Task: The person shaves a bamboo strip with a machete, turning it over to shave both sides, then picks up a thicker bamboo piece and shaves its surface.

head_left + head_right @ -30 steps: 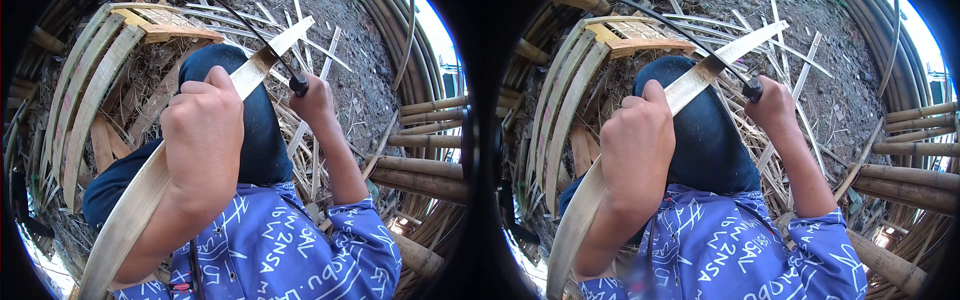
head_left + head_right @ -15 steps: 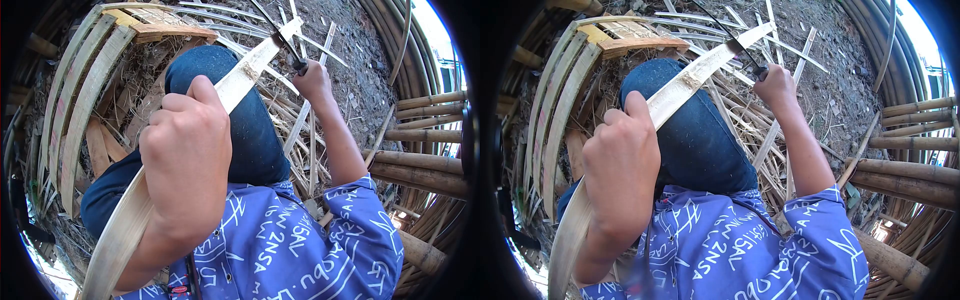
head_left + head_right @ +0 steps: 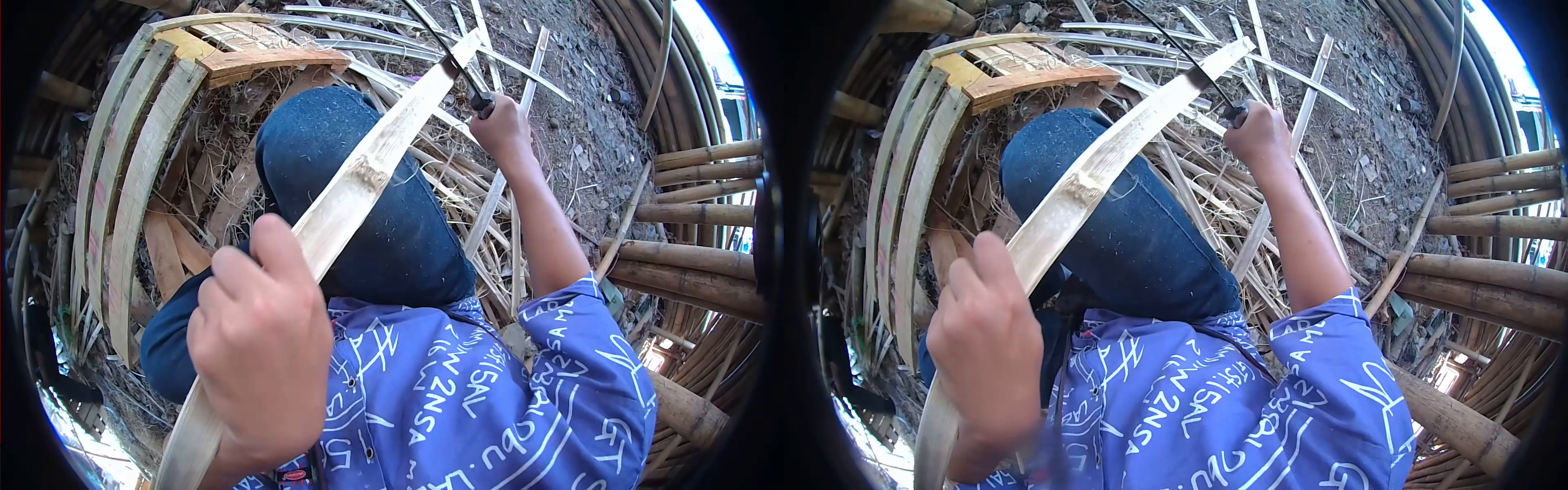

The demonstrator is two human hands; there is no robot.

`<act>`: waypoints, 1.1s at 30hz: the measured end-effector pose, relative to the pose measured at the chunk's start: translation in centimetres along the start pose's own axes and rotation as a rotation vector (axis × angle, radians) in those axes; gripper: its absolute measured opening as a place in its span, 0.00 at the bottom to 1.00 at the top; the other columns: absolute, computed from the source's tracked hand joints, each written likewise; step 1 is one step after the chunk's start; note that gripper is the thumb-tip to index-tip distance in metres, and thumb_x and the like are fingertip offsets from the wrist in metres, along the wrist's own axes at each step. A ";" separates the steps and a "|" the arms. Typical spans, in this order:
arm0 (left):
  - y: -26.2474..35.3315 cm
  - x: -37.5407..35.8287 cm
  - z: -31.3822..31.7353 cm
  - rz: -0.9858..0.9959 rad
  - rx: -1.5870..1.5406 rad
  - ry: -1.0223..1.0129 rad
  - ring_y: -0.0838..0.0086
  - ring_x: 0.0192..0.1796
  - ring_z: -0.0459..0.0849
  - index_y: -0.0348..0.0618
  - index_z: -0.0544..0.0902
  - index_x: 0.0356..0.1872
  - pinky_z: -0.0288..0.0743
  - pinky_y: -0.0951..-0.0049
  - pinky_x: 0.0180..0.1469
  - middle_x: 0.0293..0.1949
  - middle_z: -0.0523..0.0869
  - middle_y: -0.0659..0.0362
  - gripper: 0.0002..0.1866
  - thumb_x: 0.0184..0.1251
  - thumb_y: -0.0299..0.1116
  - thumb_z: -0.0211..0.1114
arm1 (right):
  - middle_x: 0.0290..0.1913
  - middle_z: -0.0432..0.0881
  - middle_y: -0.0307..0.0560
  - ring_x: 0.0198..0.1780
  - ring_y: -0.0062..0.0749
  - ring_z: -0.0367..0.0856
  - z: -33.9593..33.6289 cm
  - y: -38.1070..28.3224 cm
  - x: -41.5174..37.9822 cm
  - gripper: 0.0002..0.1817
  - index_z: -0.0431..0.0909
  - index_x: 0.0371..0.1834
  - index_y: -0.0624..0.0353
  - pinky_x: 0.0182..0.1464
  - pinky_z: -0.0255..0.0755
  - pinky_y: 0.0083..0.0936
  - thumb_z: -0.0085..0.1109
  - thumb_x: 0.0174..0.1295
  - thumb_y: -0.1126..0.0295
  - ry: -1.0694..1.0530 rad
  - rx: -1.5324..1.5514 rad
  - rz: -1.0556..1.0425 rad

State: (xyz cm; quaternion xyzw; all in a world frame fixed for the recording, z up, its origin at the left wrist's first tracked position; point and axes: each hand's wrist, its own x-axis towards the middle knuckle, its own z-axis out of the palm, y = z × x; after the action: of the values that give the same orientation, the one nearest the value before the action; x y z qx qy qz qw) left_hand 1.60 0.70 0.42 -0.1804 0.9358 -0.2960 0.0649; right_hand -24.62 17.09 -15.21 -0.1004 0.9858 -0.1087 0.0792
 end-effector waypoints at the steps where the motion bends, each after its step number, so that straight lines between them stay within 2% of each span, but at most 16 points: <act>1: -0.2 -0.4 -0.2 -0.009 -0.029 -0.020 0.76 0.25 0.78 0.49 0.70 0.30 0.73 0.77 0.27 0.24 0.69 0.64 0.07 0.65 0.34 0.58 | 0.38 0.85 0.50 0.45 0.45 0.84 0.3 0.2 0.0 0.08 0.82 0.31 0.54 0.50 0.75 0.37 0.63 0.47 0.67 0.030 0.021 -0.025; 2: -0.4 -0.6 -0.2 -0.004 -0.027 -0.016 0.76 0.25 0.78 0.49 0.70 0.30 0.73 0.77 0.27 0.24 0.69 0.64 0.07 0.65 0.34 0.58 | 0.38 0.85 0.50 0.45 0.45 0.84 0.6 0.4 0.2 0.08 0.82 0.31 0.54 0.50 0.75 0.37 0.63 0.47 0.67 0.032 0.024 -0.019; 4: -1.0 -1.2 -0.1 -0.011 -0.066 -0.036 0.75 0.25 0.78 0.47 0.71 0.32 0.74 0.76 0.28 0.25 0.69 0.63 0.05 0.65 0.33 0.58 | 0.33 0.84 0.57 0.39 0.54 0.83 1.0 0.8 0.9 0.08 0.81 0.30 0.57 0.45 0.75 0.40 0.57 0.48 0.69 0.083 0.046 -0.059; 6: -1.3 -1.8 -0.1 -0.012 -0.091 -0.041 0.73 0.26 0.78 0.45 0.72 0.35 0.74 0.75 0.28 0.25 0.68 0.62 0.05 0.64 0.32 0.59 | 0.33 0.84 0.56 0.39 0.53 0.83 1.0 0.5 1.0 0.07 0.81 0.31 0.57 0.44 0.75 0.40 0.57 0.48 0.70 0.112 0.075 -0.103; 8: -1.4 -2.3 -0.1 -0.028 -0.072 -0.052 0.74 0.26 0.77 0.45 0.71 0.34 0.74 0.75 0.28 0.25 0.68 0.62 0.05 0.63 0.31 0.59 | 0.38 0.85 0.51 0.44 0.46 0.84 0.7 -0.3 1.0 0.09 0.82 0.33 0.53 0.49 0.76 0.38 0.62 0.48 0.66 0.054 -0.009 -0.070; 9: -1.6 -2.5 -0.2 -0.028 -0.073 -0.052 0.74 0.26 0.77 0.45 0.71 0.34 0.74 0.75 0.28 0.25 0.68 0.62 0.05 0.63 0.31 0.59 | 0.38 0.85 0.51 0.44 0.46 0.84 0.6 -0.5 1.0 0.09 0.82 0.33 0.53 0.49 0.76 0.38 0.62 0.48 0.66 0.055 -0.010 -0.071; 11: -2.2 -2.9 -0.7 -0.045 -0.161 -0.178 0.64 0.32 0.82 0.41 0.70 0.40 0.77 0.65 0.32 0.30 0.73 0.55 0.07 0.64 0.27 0.57 | 0.39 0.86 0.52 0.44 0.46 0.84 0.6 -0.8 1.5 0.09 0.82 0.33 0.53 0.49 0.76 0.38 0.62 0.48 0.66 0.064 0.008 -0.007; 12: -2.4 -3.2 -0.8 -0.045 -0.158 -0.180 0.64 0.32 0.82 0.41 0.70 0.40 0.77 0.65 0.32 0.30 0.73 0.55 0.07 0.64 0.27 0.57 | 0.39 0.86 0.52 0.44 0.46 0.84 0.7 -0.8 1.7 0.09 0.82 0.33 0.53 0.49 0.76 0.38 0.62 0.48 0.66 0.062 0.009 -0.008; 14: -2.6 -3.8 -0.8 -0.058 -0.170 -0.137 0.60 0.31 0.81 0.39 0.70 0.41 0.76 0.63 0.32 0.30 0.73 0.54 0.07 0.63 0.26 0.55 | 0.36 0.84 0.58 0.42 0.54 0.83 1.1 -0.4 2.5 0.07 0.80 0.29 0.57 0.46 0.75 0.42 0.58 0.49 0.67 0.102 0.040 -0.039; 17: -3.0 -4.5 -0.5 -0.077 -0.195 -0.136 0.58 0.31 0.80 0.38 0.70 0.41 0.75 0.62 0.32 0.30 0.73 0.53 0.08 0.61 0.25 0.53 | 0.35 0.84 0.59 0.42 0.54 0.83 2.2 -0.4 3.2 0.08 0.80 0.29 0.58 0.47 0.75 0.42 0.58 0.49 0.67 0.126 0.052 -0.048; 18: -3.2 -4.5 -0.6 -0.078 -0.200 -0.137 0.58 0.31 0.80 0.38 0.70 0.41 0.75 0.62 0.32 0.30 0.73 0.53 0.08 0.61 0.25 0.53 | 0.35 0.84 0.60 0.42 0.55 0.83 2.3 -0.4 3.5 0.08 0.80 0.29 0.58 0.47 0.75 0.43 0.58 0.49 0.67 0.144 0.061 -0.056; 20: -3.9 -4.5 -1.0 -0.057 -0.173 -0.018 0.62 0.23 0.78 0.49 0.72 0.30 0.72 0.64 0.22 0.23 0.71 0.58 0.05 0.54 0.24 0.56 | 0.38 0.85 0.56 0.44 0.50 0.83 2.1 -0.4 4.0 0.09 0.81 0.31 0.56 0.49 0.75 0.40 0.61 0.48 0.65 0.104 0.034 -0.011; 21: -4.2 -4.6 -1.0 -0.055 -0.174 -0.021 0.62 0.23 0.78 0.49 0.72 0.30 0.72 0.64 0.22 0.23 0.71 0.58 0.05 0.54 0.24 0.56 | 0.41 0.85 0.52 0.47 0.46 0.84 2.1 -0.4 4.3 0.11 0.82 0.34 0.53 0.51 0.76 0.37 0.64 0.47 0.64 0.064 0.012 0.031; 23: -4.9 -4.9 -1.2 -0.031 -0.107 -0.022 0.65 0.22 0.78 0.49 0.69 0.27 0.71 0.66 0.21 0.22 0.70 0.59 0.06 0.57 0.23 0.54 | 0.42 0.85 0.53 0.47 0.46 0.84 2.5 0.3 5.3 0.12 0.83 0.35 0.54 0.52 0.76 0.37 0.64 0.48 0.63 0.054 0.001 0.056; 29: -7.1 -6.9 -2.0 -0.005 -0.144 -0.181 0.64 0.22 0.78 0.47 0.70 0.27 0.72 0.64 0.22 0.22 0.71 0.58 0.04 0.56 0.24 0.55 | 0.45 0.84 0.60 0.50 0.52 0.82 4.3 3.6 7.0 0.17 0.82 0.39 0.63 0.55 0.74 0.40 0.60 0.53 0.61 0.063 -0.034 0.170; 33: -7.0 -6.4 -1.9 -0.020 -0.154 -0.217 0.64 0.22 0.78 0.47 0.70 0.28 0.72 0.66 0.22 0.23 0.71 0.57 0.04 0.58 0.24 0.54 | 0.37 0.85 0.60 0.43 0.52 0.84 4.7 7.0 8.1 0.14 0.81 0.33 0.64 0.49 0.76 0.39 0.57 0.49 0.65 0.150 0.092 0.209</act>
State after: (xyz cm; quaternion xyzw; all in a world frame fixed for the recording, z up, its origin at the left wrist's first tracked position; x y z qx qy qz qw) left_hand 9.17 -1.27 6.11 -0.2251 0.9414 -0.2026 0.1489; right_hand -32.89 21.13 -22.49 0.0148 0.9880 -0.1521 0.0208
